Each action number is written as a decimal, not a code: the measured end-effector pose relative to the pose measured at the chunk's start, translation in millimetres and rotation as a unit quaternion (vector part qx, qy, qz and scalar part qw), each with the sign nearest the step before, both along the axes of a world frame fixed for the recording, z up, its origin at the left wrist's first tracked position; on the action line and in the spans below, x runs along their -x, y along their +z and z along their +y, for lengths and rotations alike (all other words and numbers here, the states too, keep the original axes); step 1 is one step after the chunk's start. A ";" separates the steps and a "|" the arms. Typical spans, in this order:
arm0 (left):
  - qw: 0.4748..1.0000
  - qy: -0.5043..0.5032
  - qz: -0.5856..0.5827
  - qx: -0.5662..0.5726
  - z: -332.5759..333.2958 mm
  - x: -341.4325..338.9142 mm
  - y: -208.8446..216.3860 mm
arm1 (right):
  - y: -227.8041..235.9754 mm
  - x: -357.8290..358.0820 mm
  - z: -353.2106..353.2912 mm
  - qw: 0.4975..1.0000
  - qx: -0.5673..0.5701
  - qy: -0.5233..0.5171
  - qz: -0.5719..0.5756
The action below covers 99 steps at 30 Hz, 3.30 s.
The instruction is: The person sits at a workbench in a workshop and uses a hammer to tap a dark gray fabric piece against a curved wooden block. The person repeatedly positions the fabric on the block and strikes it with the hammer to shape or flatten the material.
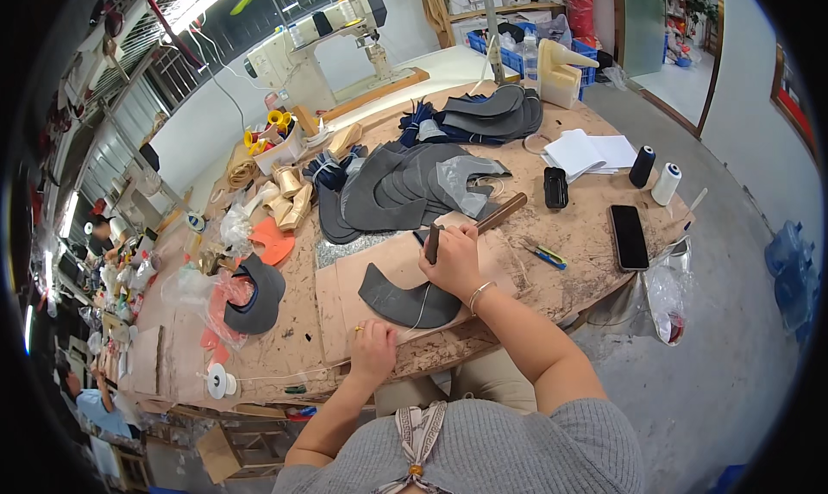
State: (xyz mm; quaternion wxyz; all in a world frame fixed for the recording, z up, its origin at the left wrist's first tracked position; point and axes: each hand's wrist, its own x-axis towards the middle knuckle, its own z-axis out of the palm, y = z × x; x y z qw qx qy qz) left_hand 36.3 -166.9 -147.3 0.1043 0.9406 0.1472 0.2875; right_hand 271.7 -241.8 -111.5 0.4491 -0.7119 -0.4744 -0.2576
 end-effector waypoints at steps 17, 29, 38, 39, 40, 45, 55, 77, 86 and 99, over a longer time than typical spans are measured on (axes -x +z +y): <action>0.974 -0.009 0.041 0.221 81.3 26.3 45.1 | 0.4 -0.6 -1.7 1.000 -0.004 0.001 0.009; 0.993 -0.096 0.049 0.057 56.1 -77.3 35.8 | -6.0 -4.5 0.8 1.000 -0.014 -0.005 -0.006; 0.937 -0.025 0.229 0.264 48.1 -108.1 47.9 | -6.6 -8.4 1.4 1.000 -0.027 -0.004 -0.005; 0.938 -0.027 0.232 0.254 47.1 -107.2 49.7 | -6.9 -8.3 1.8 1.000 -0.029 -0.006 -0.006; 0.956 -0.068 0.194 0.211 49.7 -104.7 44.3 | -7.6 -7.4 2.2 1.000 -0.031 -0.002 -0.002; 0.981 -0.185 0.041 -0.051 46.7 -82.4 20.9 | -11.1 -7.0 3.6 0.999 -0.028 0.008 0.017; 0.971 -0.152 0.005 -0.183 35.3 -84.7 18.9 | 10.9 6.8 5.4 0.998 -0.005 0.060 -0.019; 0.968 -0.007 0.173 0.180 48.4 -86.7 37.7 | -1.9 -0.2 11.5 0.999 -0.009 0.045 -0.007; 0.989 -0.066 0.005 -0.133 40.0 -68.5 7.9 | -0.2 1.3 10.9 0.999 -0.010 0.039 0.001; 0.989 -0.034 0.119 -0.083 40.7 -85.9 14.6 | -4.9 0.7 10.3 0.999 -0.020 0.033 -0.004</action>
